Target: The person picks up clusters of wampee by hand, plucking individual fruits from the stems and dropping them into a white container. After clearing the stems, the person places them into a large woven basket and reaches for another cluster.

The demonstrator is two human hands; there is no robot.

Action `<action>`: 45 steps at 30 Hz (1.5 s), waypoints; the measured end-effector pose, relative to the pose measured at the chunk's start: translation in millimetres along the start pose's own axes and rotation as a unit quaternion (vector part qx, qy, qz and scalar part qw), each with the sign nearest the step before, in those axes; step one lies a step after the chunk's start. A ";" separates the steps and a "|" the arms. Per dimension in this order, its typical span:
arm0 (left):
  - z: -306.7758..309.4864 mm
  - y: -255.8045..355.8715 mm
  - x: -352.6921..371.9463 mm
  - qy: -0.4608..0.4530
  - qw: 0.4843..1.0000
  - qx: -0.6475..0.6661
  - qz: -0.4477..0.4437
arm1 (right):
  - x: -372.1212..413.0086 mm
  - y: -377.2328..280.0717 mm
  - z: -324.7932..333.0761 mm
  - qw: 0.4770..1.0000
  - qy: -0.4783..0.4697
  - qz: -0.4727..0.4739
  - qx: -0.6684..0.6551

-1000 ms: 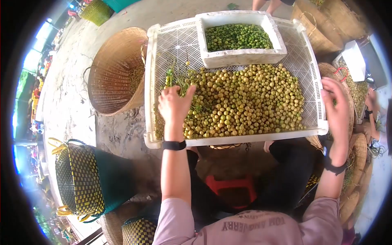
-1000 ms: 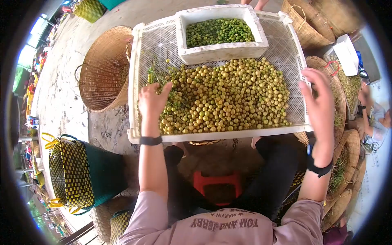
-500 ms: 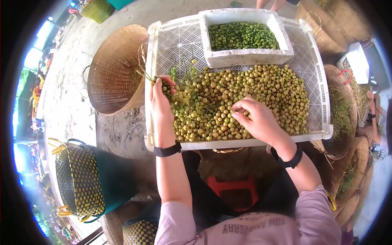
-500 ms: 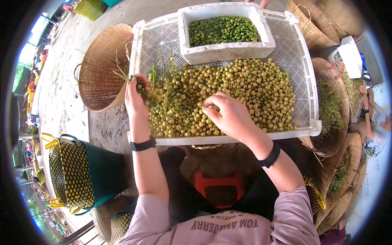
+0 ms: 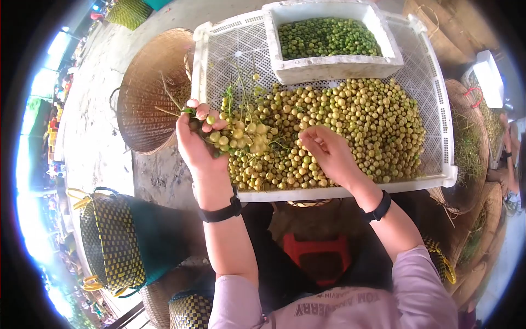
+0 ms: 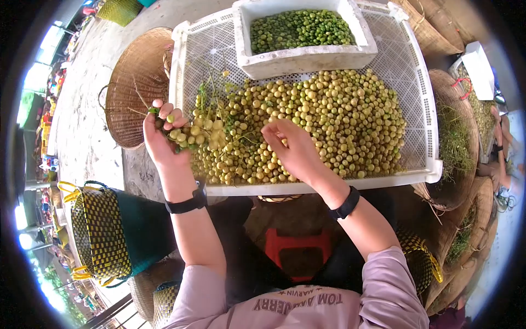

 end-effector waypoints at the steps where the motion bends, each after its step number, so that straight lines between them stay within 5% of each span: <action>1: -9.4 -10.8 2.1 -0.032 0.997 0.056 0.046 | -2.4 3.2 -1.6 0.997 -0.011 -0.037 -0.071; 4: -33.9 -40.5 12.0 -0.083 0.977 0.142 0.136 | -4.7 2.0 -8.0 0.951 -0.073 -0.133 -0.269; 8: -51.2 -80.0 19.3 -0.087 0.971 0.131 0.178 | -7.4 2.1 -3.9 0.916 -0.073 -0.136 -0.371; 15: -52.4 -127.8 19.7 -0.043 0.971 0.119 0.202 | -6.0 -7.7 31.9 0.982 -0.021 -0.041 -0.183; 22: -48.9 -149.8 19.2 -0.016 0.949 0.192 0.250 | 0.2 29.5 27.2 0.804 -0.013 -0.239 -0.544; 25: -48.1 -151.1 16.5 -0.007 0.948 0.197 0.249 | 1.1 24.4 35.6 0.799 -0.024 -0.248 -0.547; 26: -48.5 -152.0 16.2 -0.007 0.948 0.198 0.249 | 1.8 24.8 36.8 0.800 -0.024 -0.248 -0.546; 28: -49.6 -152.5 16.0 -0.007 0.952 0.188 0.243 | 2.1 23.7 43.9 0.924 -0.031 -0.187 -0.333; 29: -49.6 -152.8 15.8 -0.004 0.954 0.182 0.238 | 1.4 18.9 42.7 0.934 -0.034 -0.152 -0.321; 37: -49.8 -143.7 11.1 -0.020 0.950 0.200 0.239 | -2.8 26.4 54.6 0.844 -0.012 -0.214 -0.493; 41: -57.7 -150.3 20.4 -0.019 0.948 0.183 0.258 | 1.5 27.6 47.5 0.920 -0.053 -0.220 -0.319; 45: -58.0 -153.3 23.0 -0.014 0.957 0.154 0.247 | 2.0 16.3 35.8 0.927 -0.085 -0.144 -0.335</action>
Point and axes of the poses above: each hand's wrist, its own x-axis away from the middle knuckle, its own z-axis out of the back of the hand, y = z × x, the point moved 8 cm from there along -x, towards the middle knuckle, and after that the axes turned 7 degrees about y, right-handed, at the moved point
